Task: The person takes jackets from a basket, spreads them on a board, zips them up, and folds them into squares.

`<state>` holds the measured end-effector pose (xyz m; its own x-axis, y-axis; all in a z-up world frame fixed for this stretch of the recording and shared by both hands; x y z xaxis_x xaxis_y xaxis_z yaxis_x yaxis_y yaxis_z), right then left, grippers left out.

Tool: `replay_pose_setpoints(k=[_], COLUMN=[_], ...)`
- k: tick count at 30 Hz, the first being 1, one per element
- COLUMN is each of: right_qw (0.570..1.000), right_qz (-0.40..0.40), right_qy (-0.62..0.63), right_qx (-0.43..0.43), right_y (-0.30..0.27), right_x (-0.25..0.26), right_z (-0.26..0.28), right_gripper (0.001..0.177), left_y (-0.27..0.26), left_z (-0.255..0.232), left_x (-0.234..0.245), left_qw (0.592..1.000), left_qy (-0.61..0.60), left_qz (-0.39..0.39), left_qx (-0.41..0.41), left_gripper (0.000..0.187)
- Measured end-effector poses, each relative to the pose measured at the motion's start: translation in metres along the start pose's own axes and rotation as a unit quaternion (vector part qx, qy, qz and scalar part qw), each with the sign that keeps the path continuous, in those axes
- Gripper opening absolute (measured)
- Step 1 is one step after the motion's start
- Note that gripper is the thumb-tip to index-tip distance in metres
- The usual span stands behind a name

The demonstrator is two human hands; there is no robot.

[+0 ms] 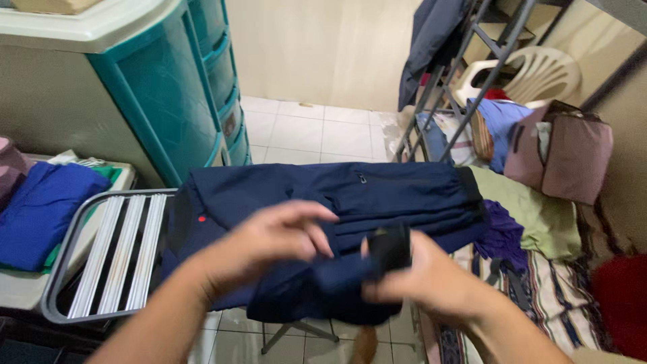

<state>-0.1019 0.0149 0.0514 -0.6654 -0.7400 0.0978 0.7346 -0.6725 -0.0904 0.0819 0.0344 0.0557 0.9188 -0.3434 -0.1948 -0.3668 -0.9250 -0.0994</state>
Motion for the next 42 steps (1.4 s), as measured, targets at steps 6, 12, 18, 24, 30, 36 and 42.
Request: replay_pose_setpoints(k=[6, 12, 18, 24, 30, 36, 42], right_qw=[0.961, 0.954, 0.926, 0.907, 0.908, 0.926, 0.868], right_qz=[0.123, 0.192, 0.198, 0.041, -0.159, -0.312, -0.419], right_qy=[-0.122, -0.172, -0.267, -0.171, -0.355, 0.203, 0.060], right_qx=[-0.215, -0.151, -0.177, -0.382, -0.158, 0.059, -0.260], right_y=[-0.057, -0.082, -0.113, -0.117, -0.027, 0.041, 0.031], right_x=[-0.032, -0.028, -0.026, -0.017, 0.103, 0.255, 0.352], right_z=[-0.067, -0.150, -0.241, -0.183, 0.011, 0.008, -0.181], right_gripper=[0.050, 0.057, 0.041, 0.056, 0.053, 0.042, 0.030], left_y=[0.060, 0.074, 0.056, -0.021, -0.049, 0.027, 0.026], left_z=[0.007, 0.092, 0.071, 0.048, 0.014, 0.007, 0.056], left_x=[0.138, 0.162, 0.153, 0.174, 0.209, 0.276, 0.331], left_qw=[0.848, 0.718, 0.672, 0.628, 0.607, 0.640, 0.678], left_qy=[0.463, 0.672, 0.730, 0.711, 0.653, 0.614, 0.567], left_qz=[-0.243, -0.135, -0.096, -0.252, -0.357, -0.404, -0.363], left_qx=[-0.088, 0.120, 0.079, 0.192, 0.278, 0.226, 0.294], left_gripper=[0.041, 0.082, 0.118, 0.086, 0.068, 0.068, 0.046])
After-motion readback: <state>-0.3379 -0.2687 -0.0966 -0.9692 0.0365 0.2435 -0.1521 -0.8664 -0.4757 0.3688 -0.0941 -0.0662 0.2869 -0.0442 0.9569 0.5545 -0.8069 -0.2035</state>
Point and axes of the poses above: each hand's wrist, its own y-axis towards the middle knuckle, its own x-axis out of the back of the hand, z = x × y, the point moved 10 cm from there along y, towards the middle knuckle, and after that the axes turned 5 degrees about x, right-handed, at the moved point
